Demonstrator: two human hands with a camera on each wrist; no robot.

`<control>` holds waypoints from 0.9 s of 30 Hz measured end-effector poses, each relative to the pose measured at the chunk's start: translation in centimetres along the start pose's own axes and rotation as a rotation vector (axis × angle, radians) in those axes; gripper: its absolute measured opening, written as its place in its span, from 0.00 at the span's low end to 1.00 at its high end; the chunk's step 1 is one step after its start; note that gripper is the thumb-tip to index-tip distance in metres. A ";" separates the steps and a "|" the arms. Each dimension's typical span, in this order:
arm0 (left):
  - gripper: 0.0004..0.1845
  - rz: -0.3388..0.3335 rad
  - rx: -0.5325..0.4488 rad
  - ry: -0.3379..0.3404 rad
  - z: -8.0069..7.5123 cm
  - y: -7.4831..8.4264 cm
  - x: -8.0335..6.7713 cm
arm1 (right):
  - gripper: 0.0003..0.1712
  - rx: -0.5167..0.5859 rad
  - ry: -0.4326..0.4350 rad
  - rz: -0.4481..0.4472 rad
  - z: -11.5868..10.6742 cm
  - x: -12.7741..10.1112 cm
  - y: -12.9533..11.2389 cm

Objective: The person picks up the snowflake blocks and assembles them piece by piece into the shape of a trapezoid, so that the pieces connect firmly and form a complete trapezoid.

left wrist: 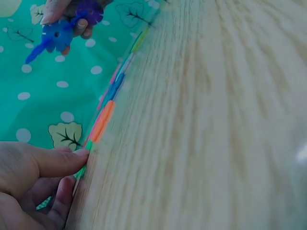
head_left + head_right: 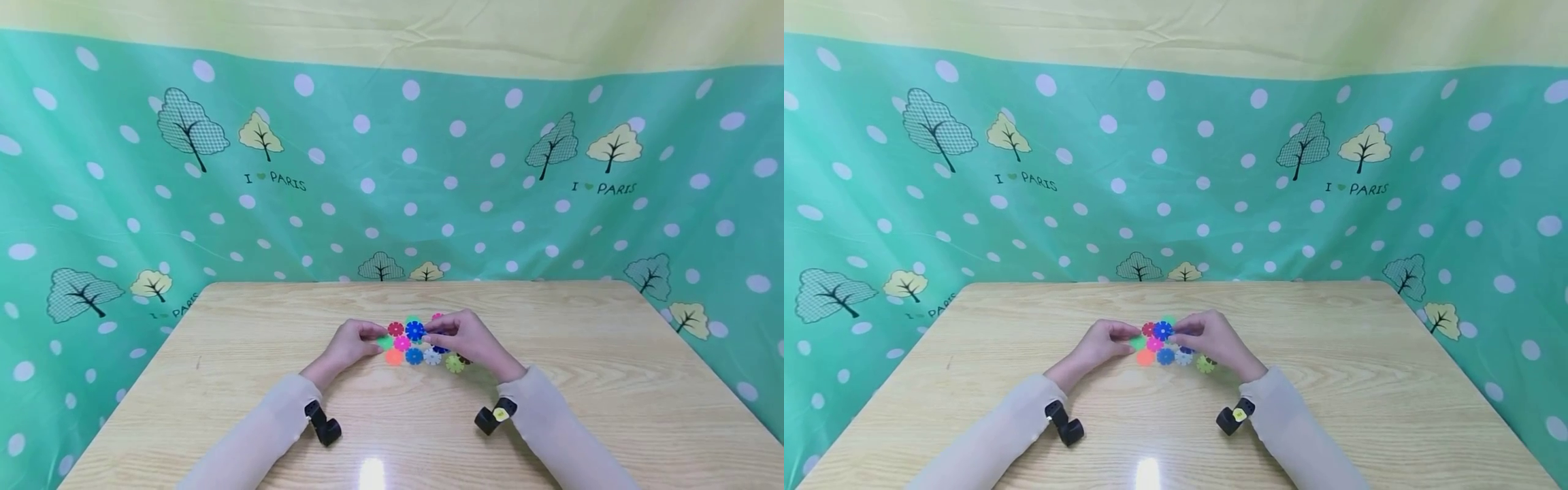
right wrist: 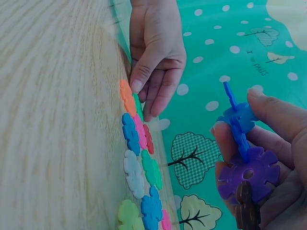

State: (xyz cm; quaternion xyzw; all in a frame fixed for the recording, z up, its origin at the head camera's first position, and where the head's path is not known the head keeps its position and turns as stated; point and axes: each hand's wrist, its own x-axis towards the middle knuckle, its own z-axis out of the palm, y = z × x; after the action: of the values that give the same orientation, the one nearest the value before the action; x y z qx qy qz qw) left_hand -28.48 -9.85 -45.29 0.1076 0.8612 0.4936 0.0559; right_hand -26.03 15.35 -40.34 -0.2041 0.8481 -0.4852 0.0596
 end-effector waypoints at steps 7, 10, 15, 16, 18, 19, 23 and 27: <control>0.18 0.008 0.007 -0.017 -0.2 0.4 -0.1 | 0.13 -0.004 0.004 -0.025 -0.1 0.0 0.0; 0.20 0.002 0.002 -0.012 -0.3 0.5 -0.1 | 0.12 -0.013 0.008 -0.030 -0.1 0.0 -0.2; 0.19 -0.035 -0.032 0.012 -0.5 0.5 -0.3 | 0.13 -0.022 0.012 -0.027 -0.1 0.0 -0.2; 0.19 -0.040 -0.041 0.019 -0.6 0.5 -0.3 | 0.13 -0.020 0.013 -0.028 -0.2 0.0 -0.2; 0.18 -0.055 -0.058 0.033 -0.7 0.5 -0.4 | 0.14 -0.016 0.013 -0.028 -0.2 0.0 -0.2; 0.17 -0.057 -0.060 0.042 -0.7 0.5 -0.4 | 0.13 -0.016 0.012 -0.028 -0.2 0.0 -0.2; 0.13 -0.053 -0.068 0.074 -0.9 0.6 -0.6 | 0.12 -0.014 0.008 -0.028 -0.1 0.0 -0.2; 0.10 -0.019 -0.105 0.092 -1.1 0.9 -0.9 | 0.11 -0.015 0.004 -0.029 0.0 0.0 -0.1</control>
State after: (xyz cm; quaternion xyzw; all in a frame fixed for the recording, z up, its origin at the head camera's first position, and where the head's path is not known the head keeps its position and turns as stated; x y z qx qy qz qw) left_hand -27.74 -10.47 -43.94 0.0736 0.8367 0.5420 0.0265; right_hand -25.96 15.26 -40.25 -0.2157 0.8488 -0.4802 0.0495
